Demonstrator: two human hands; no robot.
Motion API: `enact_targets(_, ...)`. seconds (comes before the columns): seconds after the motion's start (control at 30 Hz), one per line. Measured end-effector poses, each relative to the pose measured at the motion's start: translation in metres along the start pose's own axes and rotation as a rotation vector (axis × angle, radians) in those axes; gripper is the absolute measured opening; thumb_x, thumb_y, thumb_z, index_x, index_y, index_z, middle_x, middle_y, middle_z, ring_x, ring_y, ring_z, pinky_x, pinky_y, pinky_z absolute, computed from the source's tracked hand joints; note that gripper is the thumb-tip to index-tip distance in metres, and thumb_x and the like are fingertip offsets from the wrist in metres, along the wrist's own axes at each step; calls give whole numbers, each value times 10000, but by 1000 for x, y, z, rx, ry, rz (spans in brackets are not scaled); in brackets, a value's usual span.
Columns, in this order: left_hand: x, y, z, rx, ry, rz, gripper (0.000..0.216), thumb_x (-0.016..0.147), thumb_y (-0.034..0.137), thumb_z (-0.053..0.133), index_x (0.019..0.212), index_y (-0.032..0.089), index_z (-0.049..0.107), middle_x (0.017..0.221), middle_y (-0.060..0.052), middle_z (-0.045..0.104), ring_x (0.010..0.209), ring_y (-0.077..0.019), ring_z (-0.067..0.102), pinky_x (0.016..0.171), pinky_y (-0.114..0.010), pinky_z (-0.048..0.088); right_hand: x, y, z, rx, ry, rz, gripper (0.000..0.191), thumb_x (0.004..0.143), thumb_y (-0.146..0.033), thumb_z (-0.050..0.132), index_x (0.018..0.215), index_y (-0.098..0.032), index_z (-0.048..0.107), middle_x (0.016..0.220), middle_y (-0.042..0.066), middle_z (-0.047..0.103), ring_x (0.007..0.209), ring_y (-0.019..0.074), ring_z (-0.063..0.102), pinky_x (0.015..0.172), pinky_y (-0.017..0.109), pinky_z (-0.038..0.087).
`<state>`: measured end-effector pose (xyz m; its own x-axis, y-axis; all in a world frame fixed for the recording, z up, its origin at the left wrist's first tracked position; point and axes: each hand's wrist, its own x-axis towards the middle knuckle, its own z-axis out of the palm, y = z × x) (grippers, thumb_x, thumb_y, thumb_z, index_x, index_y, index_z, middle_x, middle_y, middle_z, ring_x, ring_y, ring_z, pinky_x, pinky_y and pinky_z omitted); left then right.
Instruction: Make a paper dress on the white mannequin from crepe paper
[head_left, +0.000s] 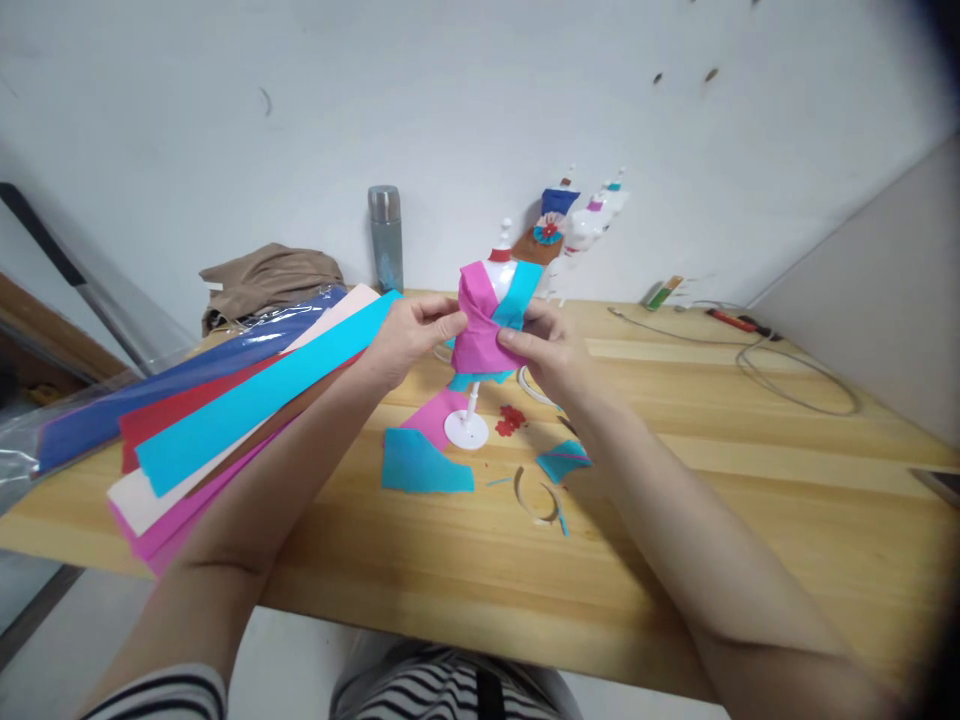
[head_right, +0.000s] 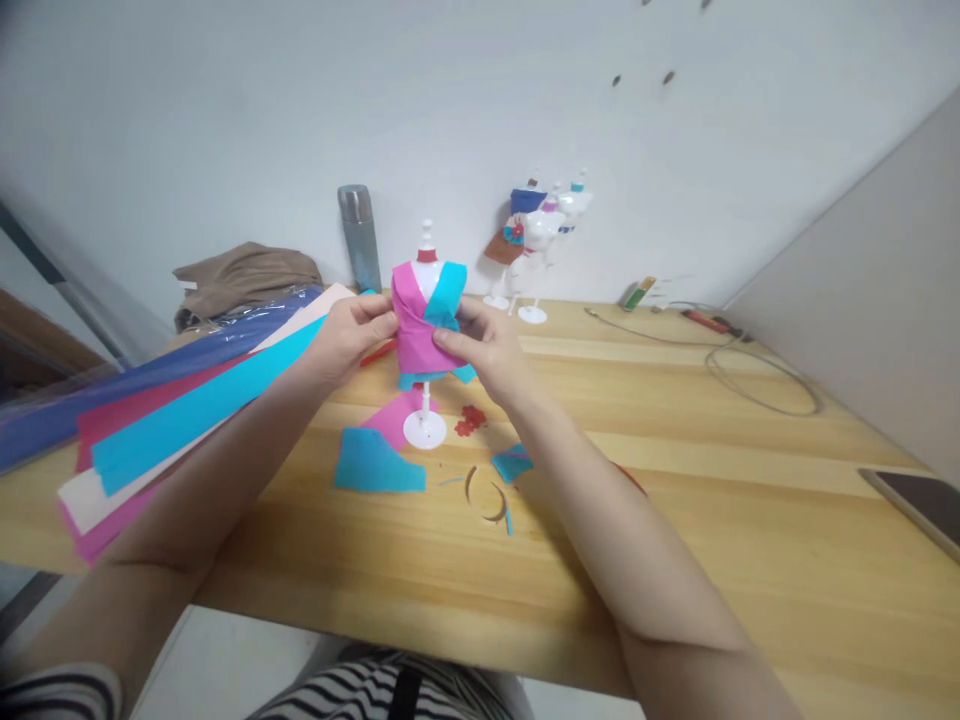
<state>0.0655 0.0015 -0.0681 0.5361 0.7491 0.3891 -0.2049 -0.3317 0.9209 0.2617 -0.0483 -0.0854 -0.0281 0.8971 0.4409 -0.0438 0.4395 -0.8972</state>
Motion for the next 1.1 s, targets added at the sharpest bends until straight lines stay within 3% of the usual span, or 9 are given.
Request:
enact_targets(0.17, -4, 10, 5, 183, 31, 55, 307, 757, 457, 841, 855, 167, 818, 948, -77, 788, 954, -241, 696, 886, -369, 547, 0, 2, 1, 16, 21, 2, 299, 668, -441, 876, 889, -272, 768, 936, 13, 784, 905, 263, 730, 892, 454, 599)
enact_targets(0.3, -6, 12, 11, 375, 109, 133, 184, 800, 355, 787, 742, 181, 781, 820, -53, 720, 867, -223, 659, 820, -358, 514, -1, 1, 2, -3, 18, 19, 250, 684, -438, 855, 865, -283, 779, 910, 7, 789, 892, 270, 731, 894, 462, 606)
enact_targets(0.43, -7, 10, 14, 539, 136, 162, 245, 844, 349, 748, 661, 189, 718, 798, -55, 664, 871, -232, 632, 834, -377, 480, -4, -4, 4, -67, 7, -3, 182, 745, -421, 813, 856, -279, 791, 850, -11, 767, 828, 240, 710, 850, 436, 596)
enact_targets(0.6, -10, 6, 17, 820, 108, 240, 307, 973, 370, 581, 752, 194, 700, 987, -102, 692, 984, -272, 614, 917, -409, 454, -7, -4, 5, -153, 58, -21, 205, 782, -466, 803, 760, -272, 741, 751, -4, 703, 733, 229, 651, 721, 418, 571)
enact_targets(0.7, -12, 3, 21, 971, 131, 269, 340, 1006, 384, 501, 764, 196, 648, 973, -134, 661, 995, -305, 588, 939, -437, 441, -7, -1, 6, -184, 77, -27, 252, 800, -496, 804, 738, -272, 707, 743, 10, 683, 761, 245, 653, 721, 429, 572)
enact_targets(0.9, -13, -1, 25, 964, 132, 251, 318, 1022, 388, 433, 757, 229, 509, 898, -120, 619, 928, -288, 561, 901, -424, 421, -6, -3, 9, -188, 94, -26, 331, 757, -574, 822, 726, -269, 697, 721, 14, 661, 734, 235, 617, 687, 408, 556)
enact_targets(1.1, -17, 2, 28, 835, 150, 164, 399, 1009, 509, 453, 719, 245, 380, 758, -40, 526, 776, -223, 494, 777, -364, 374, -8, -15, 10, -195, 36, -27, 303, 750, -550, 816, 769, -259, 732, 752, -7, 689, 737, 212, 614, 743, 394, 563)
